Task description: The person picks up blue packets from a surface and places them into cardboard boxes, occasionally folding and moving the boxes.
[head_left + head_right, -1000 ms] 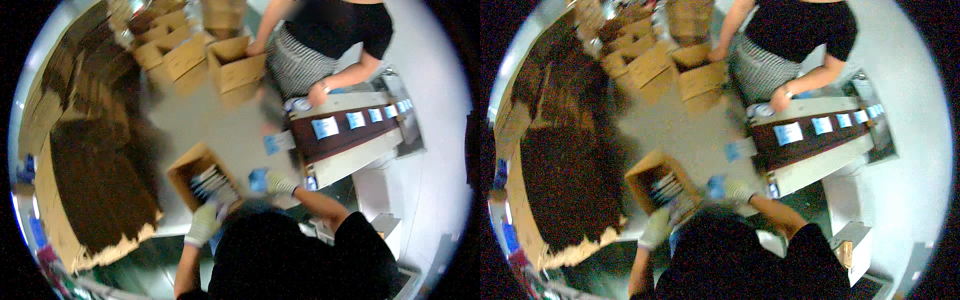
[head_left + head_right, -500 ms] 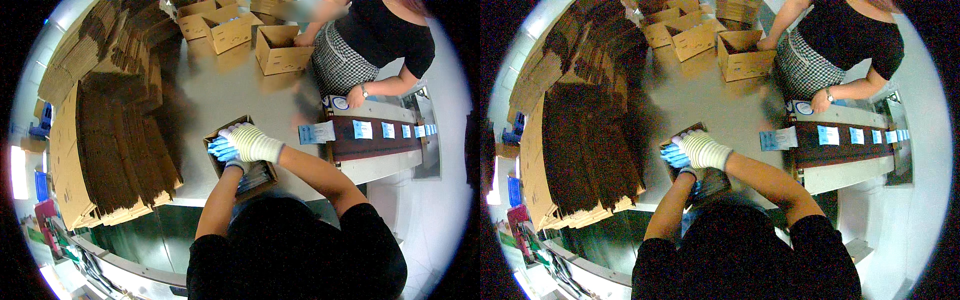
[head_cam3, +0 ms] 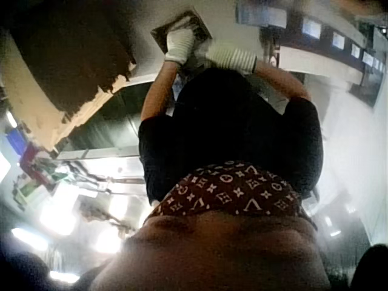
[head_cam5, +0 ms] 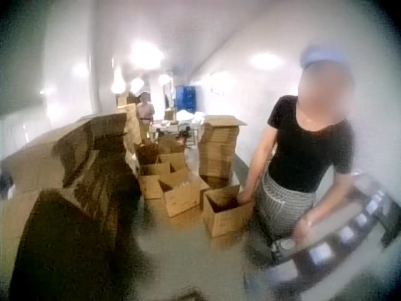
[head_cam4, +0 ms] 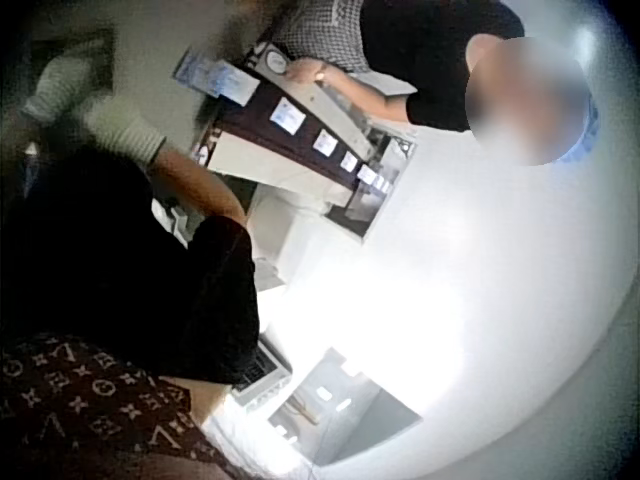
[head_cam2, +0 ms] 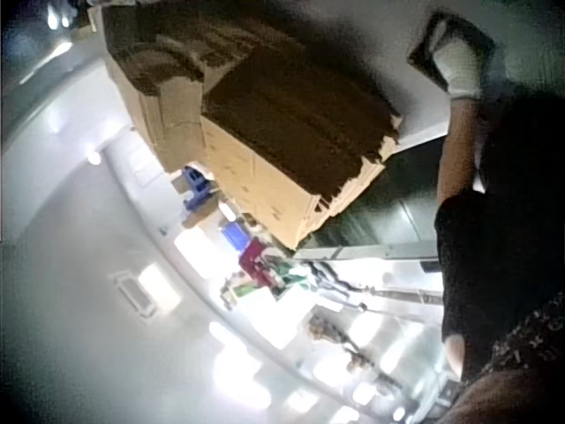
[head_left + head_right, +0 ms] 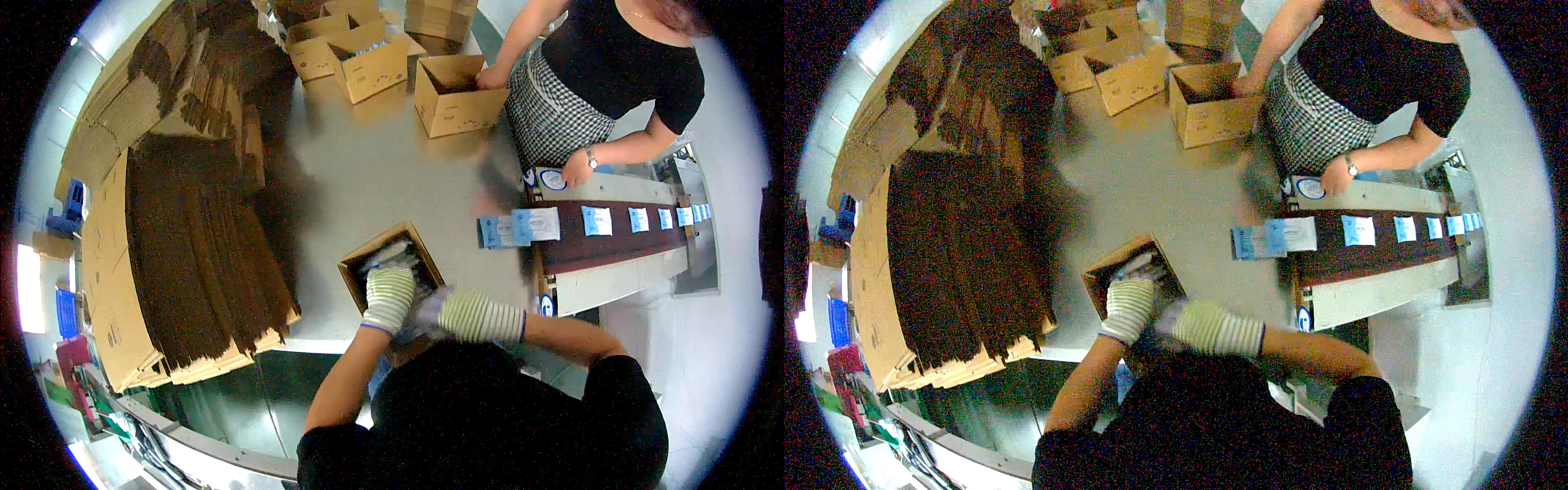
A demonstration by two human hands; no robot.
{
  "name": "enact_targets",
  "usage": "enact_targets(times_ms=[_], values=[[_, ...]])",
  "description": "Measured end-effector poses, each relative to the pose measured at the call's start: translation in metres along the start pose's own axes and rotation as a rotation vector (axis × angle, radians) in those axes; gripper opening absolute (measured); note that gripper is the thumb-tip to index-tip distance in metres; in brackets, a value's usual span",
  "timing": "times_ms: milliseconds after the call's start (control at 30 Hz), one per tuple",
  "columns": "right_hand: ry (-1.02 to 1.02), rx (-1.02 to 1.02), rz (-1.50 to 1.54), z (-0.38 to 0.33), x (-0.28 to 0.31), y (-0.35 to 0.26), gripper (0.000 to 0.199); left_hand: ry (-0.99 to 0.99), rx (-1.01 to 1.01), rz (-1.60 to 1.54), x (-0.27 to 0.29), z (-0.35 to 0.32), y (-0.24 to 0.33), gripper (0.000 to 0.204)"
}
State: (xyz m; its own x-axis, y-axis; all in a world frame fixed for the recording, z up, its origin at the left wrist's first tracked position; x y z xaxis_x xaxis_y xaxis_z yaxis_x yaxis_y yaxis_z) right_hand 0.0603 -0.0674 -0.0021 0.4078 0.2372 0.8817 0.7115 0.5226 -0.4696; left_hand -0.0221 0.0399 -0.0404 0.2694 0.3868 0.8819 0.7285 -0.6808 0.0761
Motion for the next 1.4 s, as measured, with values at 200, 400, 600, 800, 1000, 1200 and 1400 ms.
enact_targets(times_ms=[200, 400, 600, 800, 1000, 1200, 1400], values=[[-0.104, 0.071, 0.045, -0.003, -0.061, -0.021, 0.036, 0.176, 0.12, 0.019, -0.054, 0.027, -0.047, 0.043], [-0.187, -0.066, -0.195, 0.038, -0.048, 0.003, 0.014, 0.302, -0.046, -0.011, 0.029, -0.021, -0.054, 0.045], [0.535, -0.452, -0.729, 0.239, 0.048, 0.172, 0.04, 0.991, -0.044, -0.005, 0.149, -0.121, -0.071, 0.048], [0.189, -0.199, -0.415, 0.246, 0.103, 0.084, 0.053, 1.139, 0.829, 0.425, 0.152, -0.269, -0.137, 0.048], [-0.158, -0.236, 0.032, 0.093, -0.075, 0.078, 0.051, 1.235, 0.97, 0.2, 0.131, -0.297, -0.168, 0.058], [-0.2, -0.423, 0.163, -0.005, -0.099, 0.063, 0.05, 1.405, 0.837, 0.454, 0.144, -0.301, -0.175, 0.041], [-0.066, -0.463, 0.13, -0.042, -0.098, 0.069, 0.048, 1.33, 0.783, 0.498, 0.186, -0.272, -0.139, 0.042]])
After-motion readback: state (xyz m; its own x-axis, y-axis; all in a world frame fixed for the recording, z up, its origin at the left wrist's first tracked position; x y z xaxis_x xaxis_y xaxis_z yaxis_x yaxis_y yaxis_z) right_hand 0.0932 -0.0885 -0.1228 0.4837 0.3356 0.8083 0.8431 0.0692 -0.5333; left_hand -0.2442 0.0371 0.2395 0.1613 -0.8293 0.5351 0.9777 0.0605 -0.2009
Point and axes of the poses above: each hand's wrist, its own z-axis towards the middle knuckle, its own x-axis out of the back of the hand, y = z × x, the point moved 4 cm from there along z, towards the middle knuckle, and after that the axes turned 6 degrees about y, right-handed, at the moved point
